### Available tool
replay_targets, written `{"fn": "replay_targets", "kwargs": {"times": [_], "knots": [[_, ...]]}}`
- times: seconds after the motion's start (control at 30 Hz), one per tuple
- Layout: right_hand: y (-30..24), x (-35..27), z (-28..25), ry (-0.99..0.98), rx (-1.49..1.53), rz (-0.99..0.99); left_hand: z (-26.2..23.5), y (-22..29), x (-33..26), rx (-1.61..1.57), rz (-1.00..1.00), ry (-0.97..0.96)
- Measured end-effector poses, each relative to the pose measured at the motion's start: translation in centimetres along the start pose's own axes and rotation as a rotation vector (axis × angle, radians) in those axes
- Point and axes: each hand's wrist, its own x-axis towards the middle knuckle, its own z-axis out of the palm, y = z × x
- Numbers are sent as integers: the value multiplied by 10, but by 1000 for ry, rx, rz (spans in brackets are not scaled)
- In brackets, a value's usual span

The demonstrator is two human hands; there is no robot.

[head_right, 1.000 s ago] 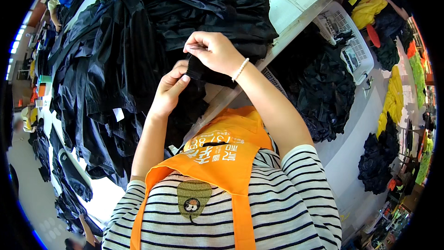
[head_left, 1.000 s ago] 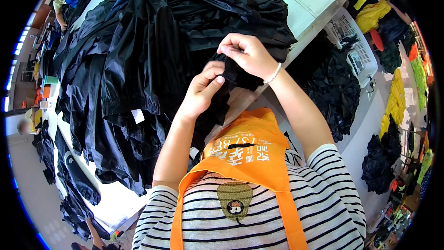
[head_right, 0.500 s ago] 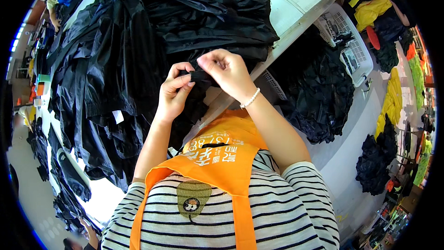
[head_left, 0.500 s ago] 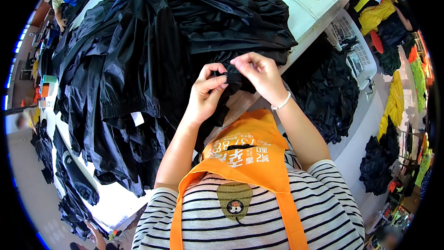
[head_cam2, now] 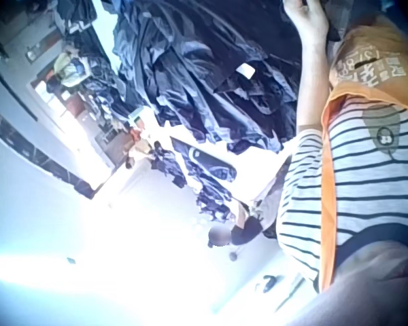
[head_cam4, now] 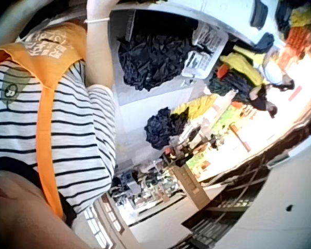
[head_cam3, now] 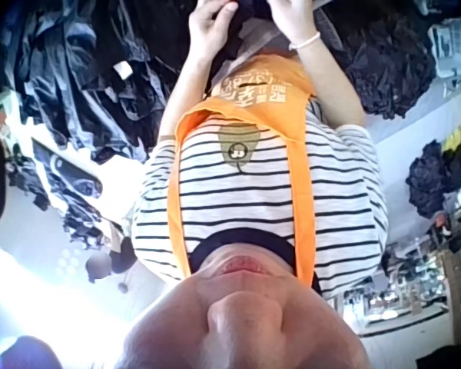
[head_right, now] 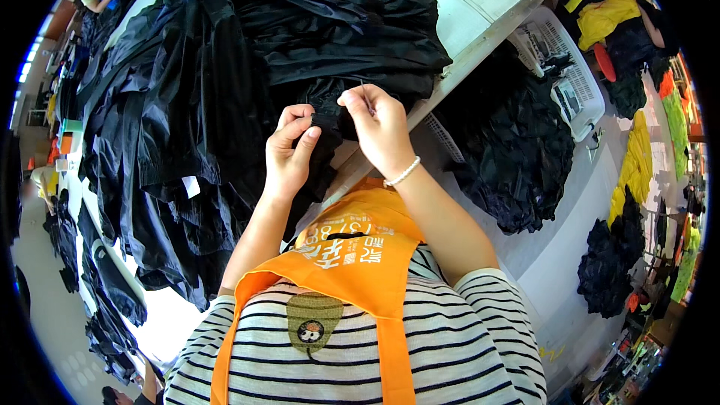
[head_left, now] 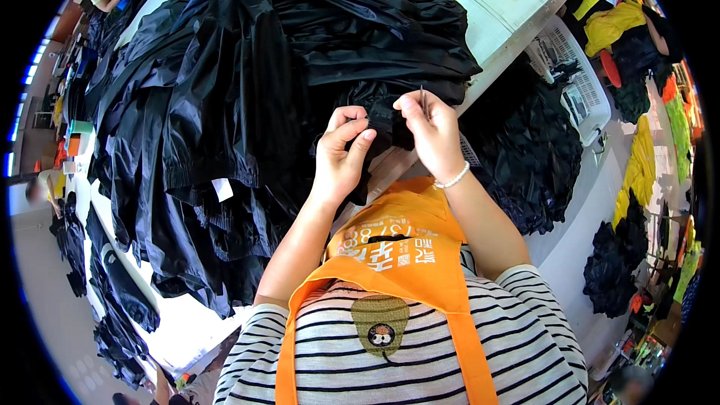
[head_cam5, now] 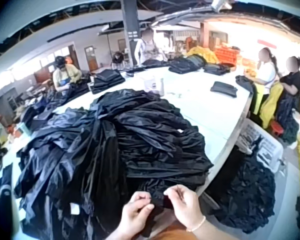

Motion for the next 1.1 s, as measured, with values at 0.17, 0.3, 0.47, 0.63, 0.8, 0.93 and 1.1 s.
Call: {"fn": "replay_targets", "kwargs": {"times": [0.17,0.3,0.47,0.63,0.8,0.93,1.1], "knots": [[-6,1,-1,-211,-48,-62,-2,-3,-2,34,33,-47],[-16,2,-4,-197,-281,-244,0,0,-3,73,33,-53],[-6,-6,8,-78,-275,-293,3,3,-4,70,-25,-27],[-1,5,-7,36,69,-48,1,1,-1,-60,-36,56],[-8,-3,-10,-264,-86,-92,1,-4,-1,-88,-46,30],[-10,-5,-4,-176,-128,-188,3,-1,-1,37,4,-34],[-11,-6,-7,28,120,-46,-1,-1,1,-18,8,19]]}}
